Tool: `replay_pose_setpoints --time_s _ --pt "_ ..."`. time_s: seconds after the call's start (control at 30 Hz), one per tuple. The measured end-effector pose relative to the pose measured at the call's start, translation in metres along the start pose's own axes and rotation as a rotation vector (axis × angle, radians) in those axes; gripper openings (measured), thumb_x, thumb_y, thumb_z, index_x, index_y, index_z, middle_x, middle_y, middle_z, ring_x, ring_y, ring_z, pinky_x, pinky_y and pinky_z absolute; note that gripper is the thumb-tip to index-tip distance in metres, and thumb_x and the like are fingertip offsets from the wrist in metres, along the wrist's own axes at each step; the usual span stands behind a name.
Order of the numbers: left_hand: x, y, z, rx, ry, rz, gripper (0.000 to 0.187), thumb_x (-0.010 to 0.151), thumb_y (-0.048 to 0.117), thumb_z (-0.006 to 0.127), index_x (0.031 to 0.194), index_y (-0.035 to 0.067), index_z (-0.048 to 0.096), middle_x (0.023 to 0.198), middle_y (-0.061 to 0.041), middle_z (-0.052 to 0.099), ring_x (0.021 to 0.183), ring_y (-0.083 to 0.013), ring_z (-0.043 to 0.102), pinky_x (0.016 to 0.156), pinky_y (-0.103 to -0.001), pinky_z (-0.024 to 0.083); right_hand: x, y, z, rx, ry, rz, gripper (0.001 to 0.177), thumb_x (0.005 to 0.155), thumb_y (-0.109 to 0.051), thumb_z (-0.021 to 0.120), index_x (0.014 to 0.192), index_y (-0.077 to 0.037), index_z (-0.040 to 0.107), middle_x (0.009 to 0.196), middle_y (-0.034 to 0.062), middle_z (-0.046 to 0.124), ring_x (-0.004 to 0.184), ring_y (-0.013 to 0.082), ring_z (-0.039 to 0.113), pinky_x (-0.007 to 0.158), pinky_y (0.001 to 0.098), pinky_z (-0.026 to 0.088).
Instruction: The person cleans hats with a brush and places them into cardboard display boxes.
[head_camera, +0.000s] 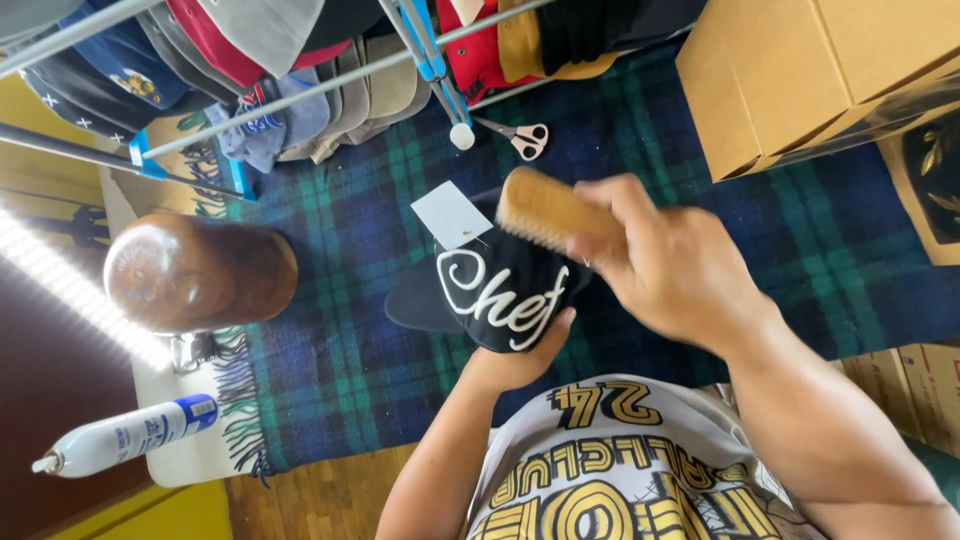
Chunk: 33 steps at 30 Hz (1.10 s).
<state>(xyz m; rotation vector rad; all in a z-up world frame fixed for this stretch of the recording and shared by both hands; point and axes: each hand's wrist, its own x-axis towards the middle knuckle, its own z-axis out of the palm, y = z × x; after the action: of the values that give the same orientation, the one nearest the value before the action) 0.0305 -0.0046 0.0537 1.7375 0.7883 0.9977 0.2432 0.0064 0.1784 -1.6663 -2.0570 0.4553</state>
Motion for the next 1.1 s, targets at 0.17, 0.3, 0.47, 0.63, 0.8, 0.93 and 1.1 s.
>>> replay_pose_setpoints --time_s 0.17,0.3,0.47,0.63,0.8,0.93,1.1 --pt "0.015 0.014 -0.004 0.098 -0.034 -0.126 0.028 0.098 0.017 0.06 0.121 0.002 0.062 0.124 -0.017 0.063 0.114 -0.024 0.055 0.107 -0.038 0.041 -0.012 -0.039 0.002 -0.272 -0.061 -0.141 0.051 0.098 -0.055 0.059 0.132 -0.018 0.058 0.062 0.0056 0.067 0.045 0.0288 0.065 0.035 0.0456 0.045" --pt "0.014 0.026 -0.02 0.205 -0.058 -0.266 0.035 0.102 0.025 0.056 0.131 0.006 0.058 0.137 -0.016 0.058 0.129 -0.0259 0.051 0.119 -0.039 0.034 -0.041 -0.041 -0.007 0.204 -0.523 -0.308 0.048 0.094 -0.056 0.064 0.129 -0.023 0.063 0.092 0.003 0.079 0.067 0.038 0.073 0.051 0.0504 0.049" --pt "0.015 0.006 -0.036 -1.114 0.151 -0.001 0.065 0.092 0.003 0.072 0.15 -0.001 0.044 0.146 -0.019 0.058 0.137 -0.038 0.053 0.119 -0.055 0.044 -0.03 0.049 0.01 0.521 0.024 0.224 0.03 0.102 -0.023 0.056 0.129 -0.012 0.05 0.104 0.0077 0.061 0.08 0.0178 0.065 0.065 0.0301 0.056" --pt "0.035 0.013 -0.045 -1.375 -0.007 0.254 0.055 0.088 0.042 0.052 0.122 0.003 0.071 0.11 -0.021 0.074 0.118 -0.0333 0.065 0.116 -0.057 0.038 -0.028 0.148 0.106 0.152 0.051 0.712 0.051 0.102 -0.04 0.06 0.149 -0.025 0.045 0.11 0.0255 0.072 0.108 0.0421 0.068 0.093 0.057 0.052" --pt "0.047 0.072 -0.036 -1.558 -0.055 0.203 0.082 0.096 0.07 0.041 0.13 0.001 0.069 0.129 -0.018 0.071 0.155 -0.0349 0.028 0.124 -0.068 0.014 -0.045 0.161 0.179 -0.369 0.251 0.296 0.08 0.076 -0.004 0.076 0.153 -0.007 0.052 0.111 0.0161 0.057 0.099 0.0376 0.066 0.075 0.0437 0.064" --pt "0.021 0.007 -0.049 -1.626 -0.087 0.128 0.092 0.09 0.073 0.054 0.154 0.007 0.048 0.161 -0.014 0.046 0.157 -0.0364 0.022 0.122 -0.073 0.01 -0.033 0.109 0.165 -0.415 0.492 0.124 0.08 0.062 -0.016 0.09 0.138 -0.01 0.066 0.141 0.0223 0.049 0.114 0.0457 0.055 0.076 0.052 0.051" --pt "-0.008 -0.044 -0.056 -1.795 0.028 0.066 0.092 0.08 0.072 0.065 0.144 0.007 0.053 0.157 -0.023 0.043 0.148 -0.04 0.038 0.123 -0.062 0.028 -0.013 0.05 0.167 1.392 0.192 0.943 0.033 0.102 -0.037 0.059 0.112 -0.007 0.069 0.062 0.0092 0.054 0.044 0.0285 0.059 0.041 0.038 0.054"
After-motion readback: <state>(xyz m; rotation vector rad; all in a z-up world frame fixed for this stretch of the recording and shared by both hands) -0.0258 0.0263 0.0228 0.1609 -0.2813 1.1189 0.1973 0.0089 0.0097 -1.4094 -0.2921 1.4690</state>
